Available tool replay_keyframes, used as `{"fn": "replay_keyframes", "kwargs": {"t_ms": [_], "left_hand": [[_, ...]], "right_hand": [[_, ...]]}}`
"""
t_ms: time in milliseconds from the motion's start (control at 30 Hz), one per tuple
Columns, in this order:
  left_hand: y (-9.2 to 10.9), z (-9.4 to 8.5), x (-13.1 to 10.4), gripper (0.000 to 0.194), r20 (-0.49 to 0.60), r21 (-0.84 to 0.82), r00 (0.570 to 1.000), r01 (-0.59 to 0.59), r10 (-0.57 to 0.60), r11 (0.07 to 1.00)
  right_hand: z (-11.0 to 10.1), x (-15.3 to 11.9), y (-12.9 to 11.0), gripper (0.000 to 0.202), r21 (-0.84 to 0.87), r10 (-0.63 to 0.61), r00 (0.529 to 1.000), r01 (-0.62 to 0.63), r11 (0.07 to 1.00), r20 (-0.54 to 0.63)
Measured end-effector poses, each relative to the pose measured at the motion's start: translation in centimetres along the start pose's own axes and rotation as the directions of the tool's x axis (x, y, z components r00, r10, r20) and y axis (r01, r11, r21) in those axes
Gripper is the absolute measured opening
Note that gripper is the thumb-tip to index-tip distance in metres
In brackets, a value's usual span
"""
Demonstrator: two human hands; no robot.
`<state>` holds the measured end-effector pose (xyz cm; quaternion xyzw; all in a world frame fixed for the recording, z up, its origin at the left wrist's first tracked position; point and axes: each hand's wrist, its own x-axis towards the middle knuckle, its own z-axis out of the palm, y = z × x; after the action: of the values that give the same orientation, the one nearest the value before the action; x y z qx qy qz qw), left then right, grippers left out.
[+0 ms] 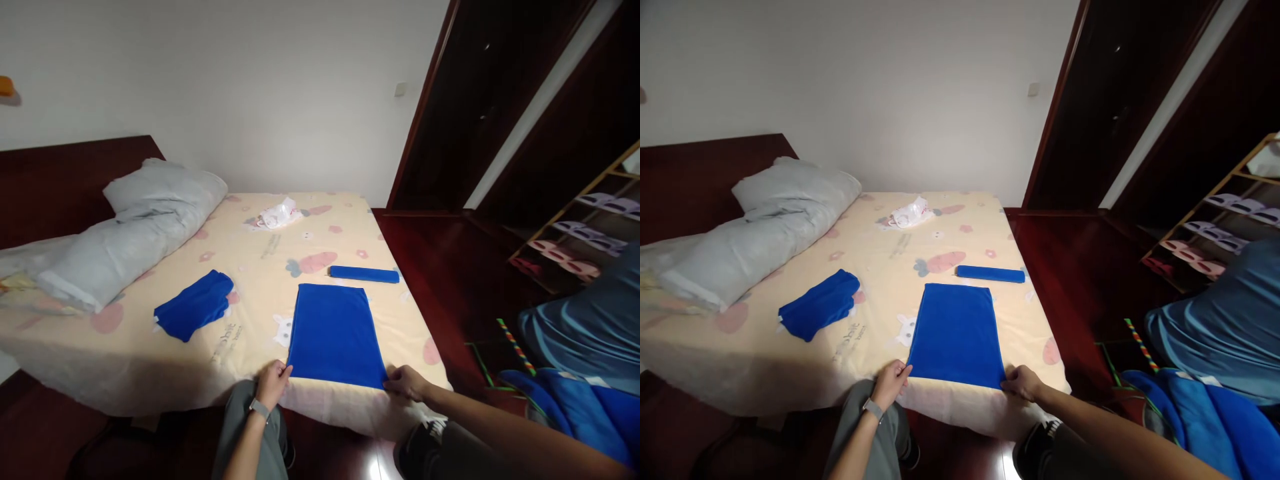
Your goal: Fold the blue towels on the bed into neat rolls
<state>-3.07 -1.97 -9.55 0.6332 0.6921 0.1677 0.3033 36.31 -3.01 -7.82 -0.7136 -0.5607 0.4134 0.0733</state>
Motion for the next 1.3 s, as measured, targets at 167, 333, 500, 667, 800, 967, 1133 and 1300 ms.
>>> {"fn": "replay_keyframes", "kwargs": {"t_ms": [167,333,500,667,800,967,1133,1300], "left_hand": [[1.2,-0.4,-1.9,0.010,-0.146,0.085,0.989,-0.016,0.028,0.996],[3.7,-0.7,-3.6,0.030,-0.187,0.351,0.850,-0.411,0.493,0.841],[7.1,2.1,-3.1,0.049,0.050,0.358,0.637,-0.730,0.769,0.582],[8.1,4.2,-2.1,0.043,0.096,0.311,0.684,-0.710,0.723,0.631],[6.9,3.7,-2.4,0.043,0.130,0.293,0.720,-0.684,0.681,0.668],[4.0,1.1,-2.5,0.054,0.124,0.319,0.764,-0.635,0.634,0.703],[1.8,-0.8,-2.1,0.042,0.085,0.345,0.814,-0.566,0.575,0.749],[2.2,-0.8,-2.2,0.037,0.032,0.389,0.826,-0.529,0.563,0.755]], "right_hand": [[-1.1,-1.0,-0.3,0.014,-0.156,-0.068,0.997,0.061,0.986,-0.038],[-2.2,-3.3,-3.1,0.019,-0.353,-0.470,0.883,0.435,0.828,-0.016],[0.4,-4.3,-6.8,0.052,-0.420,-0.604,0.778,0.613,0.669,0.174],[3.7,-3.3,-9.7,0.073,-0.407,-0.592,0.757,0.650,0.642,0.276],[4.9,-2.5,-10.4,0.077,-0.415,-0.551,0.768,0.640,0.647,0.326],[4.9,-1.7,-7.6,0.078,-0.471,-0.558,0.762,0.645,0.602,0.329],[5.0,-0.5,-2.1,0.062,-0.655,-0.711,0.668,0.641,0.399,0.220],[4.3,-0.5,-0.1,0.054,-0.715,-0.749,0.639,0.607,0.348,0.178]]}}
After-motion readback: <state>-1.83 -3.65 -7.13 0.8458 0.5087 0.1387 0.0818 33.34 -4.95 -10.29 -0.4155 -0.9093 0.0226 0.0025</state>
